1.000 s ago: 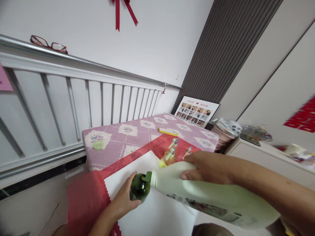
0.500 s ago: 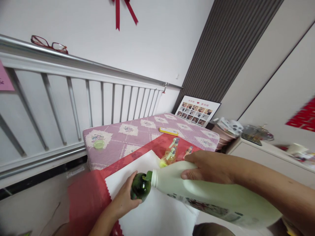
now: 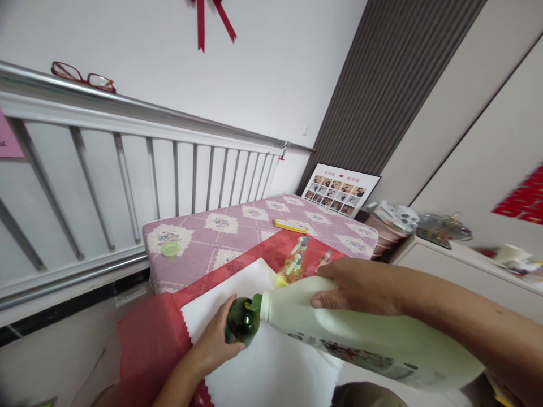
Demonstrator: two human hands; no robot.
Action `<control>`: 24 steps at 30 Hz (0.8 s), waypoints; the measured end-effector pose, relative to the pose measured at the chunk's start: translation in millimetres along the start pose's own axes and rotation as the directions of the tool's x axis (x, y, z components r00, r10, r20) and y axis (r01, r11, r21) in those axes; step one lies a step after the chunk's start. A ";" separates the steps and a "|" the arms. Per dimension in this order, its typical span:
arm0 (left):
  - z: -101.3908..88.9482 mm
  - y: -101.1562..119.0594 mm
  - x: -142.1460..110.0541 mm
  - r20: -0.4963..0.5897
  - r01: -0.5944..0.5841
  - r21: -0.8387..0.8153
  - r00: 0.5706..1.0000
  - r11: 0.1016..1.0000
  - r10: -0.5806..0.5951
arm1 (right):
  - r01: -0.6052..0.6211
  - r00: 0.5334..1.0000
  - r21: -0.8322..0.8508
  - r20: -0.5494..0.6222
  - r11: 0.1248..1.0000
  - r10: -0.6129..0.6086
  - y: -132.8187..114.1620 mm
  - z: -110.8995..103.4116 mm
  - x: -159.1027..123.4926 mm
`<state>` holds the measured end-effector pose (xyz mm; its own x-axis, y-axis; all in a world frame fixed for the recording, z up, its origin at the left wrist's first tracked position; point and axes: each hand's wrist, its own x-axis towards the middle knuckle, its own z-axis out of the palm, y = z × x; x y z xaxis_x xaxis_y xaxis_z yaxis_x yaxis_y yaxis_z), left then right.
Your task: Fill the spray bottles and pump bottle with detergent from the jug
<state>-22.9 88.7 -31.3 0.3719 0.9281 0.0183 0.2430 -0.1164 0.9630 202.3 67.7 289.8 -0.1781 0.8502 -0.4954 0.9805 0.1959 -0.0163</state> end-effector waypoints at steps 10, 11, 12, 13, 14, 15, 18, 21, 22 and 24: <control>-1.3 3.8 -0.7 0.013 0.029 0.016 0.999 0.999 -0.029 | -0.048 0.999 -0.027 0.014 0.998 0.048 -3.7 -1.0 -2.4; -1.1 3.3 -0.6 0.012 0.025 0.017 1.000 1.000 -0.026 | -0.039 0.999 -0.025 0.013 0.999 0.039 -2.9 -0.8 -2.2; -0.7 2.4 -0.5 0.008 0.021 0.019 1.000 1.000 -0.021 | -0.033 0.999 -0.021 0.013 0.999 0.033 -2.1 -0.4 -2.0; -0.1 1.2 -0.3 0.004 0.017 0.021 1.000 1.000 -0.017 | -0.031 0.999 -0.018 0.010 0.999 0.032 -1.4 0.0 -1.7; 0.5 -0.2 0.0 0.001 0.011 0.022 1.000 1.000 -0.011 | -0.031 0.999 -0.015 0.007 0.999 0.031 -0.8 0.4 -1.5; 1.1 -1.5 0.3 -0.001 0.006 0.022 1.000 1.000 -0.006 | -0.032 0.999 -0.012 0.003 0.999 0.032 -0.4 0.8 -1.3; 2.4 -4.0 1.2 -0.002 -0.002 0.019 1.000 1.000 0.002 | -0.030 1.000 -0.012 -0.010 0.999 0.030 0.0 1.5 -0.8; 2.3 -4.1 1.6 -0.008 -0.005 0.018 1.000 1.000 0.005 | -0.045 0.999 -0.021 -0.009 0.999 0.045 -0.3 1.4 -0.2; 2.0 -3.9 1.6 -0.008 -0.005 0.016 1.000 1.000 0.006 | -0.051 0.999 -0.025 -0.005 0.998 0.051 -0.5 1.2 0.1; 1.3 -3.7 1.3 -0.008 -0.003 0.006 1.000 1.000 0.003 | -0.059 0.998 -0.033 0.006 0.998 0.060 -0.9 1.0 0.9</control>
<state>-22.1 89.9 -35.2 0.3651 0.9307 0.0237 0.2471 -0.1214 0.9614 201.3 67.8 288.5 -0.1188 0.8575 -0.5005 0.9860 0.1611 0.0421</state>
